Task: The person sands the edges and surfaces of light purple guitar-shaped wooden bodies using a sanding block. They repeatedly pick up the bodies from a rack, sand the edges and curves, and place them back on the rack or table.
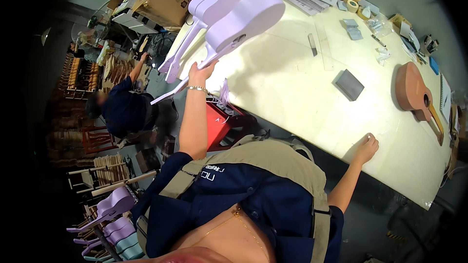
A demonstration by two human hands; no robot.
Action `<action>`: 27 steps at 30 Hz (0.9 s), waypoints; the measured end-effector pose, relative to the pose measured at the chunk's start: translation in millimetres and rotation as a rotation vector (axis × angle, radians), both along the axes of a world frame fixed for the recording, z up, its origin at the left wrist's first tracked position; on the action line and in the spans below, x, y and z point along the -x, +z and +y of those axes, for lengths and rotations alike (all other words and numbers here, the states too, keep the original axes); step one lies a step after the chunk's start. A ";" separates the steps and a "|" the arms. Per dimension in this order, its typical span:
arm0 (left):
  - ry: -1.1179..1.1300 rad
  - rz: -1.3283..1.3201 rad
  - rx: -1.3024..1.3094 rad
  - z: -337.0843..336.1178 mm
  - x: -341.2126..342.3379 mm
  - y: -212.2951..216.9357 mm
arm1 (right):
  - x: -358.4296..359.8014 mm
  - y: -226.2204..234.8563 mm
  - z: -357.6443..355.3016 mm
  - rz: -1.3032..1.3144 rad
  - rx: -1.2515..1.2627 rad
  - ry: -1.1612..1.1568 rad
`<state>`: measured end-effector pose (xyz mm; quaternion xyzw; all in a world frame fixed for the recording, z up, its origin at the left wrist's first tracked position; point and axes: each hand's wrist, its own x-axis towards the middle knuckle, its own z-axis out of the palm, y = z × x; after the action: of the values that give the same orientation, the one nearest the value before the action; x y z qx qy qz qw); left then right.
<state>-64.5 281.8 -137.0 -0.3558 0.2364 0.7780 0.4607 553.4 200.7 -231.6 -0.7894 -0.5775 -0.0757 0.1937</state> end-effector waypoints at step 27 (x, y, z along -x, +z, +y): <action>-0.221 0.130 -0.110 76.3 38.0 -69.2 | 31.7 27.8 59.3 -0.017 -0.236 0.037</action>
<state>-102.5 358.1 -206.2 -0.2504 0.2606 0.7557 0.5462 521.7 259.9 -203.9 -0.7497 -0.5805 -0.1465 0.2818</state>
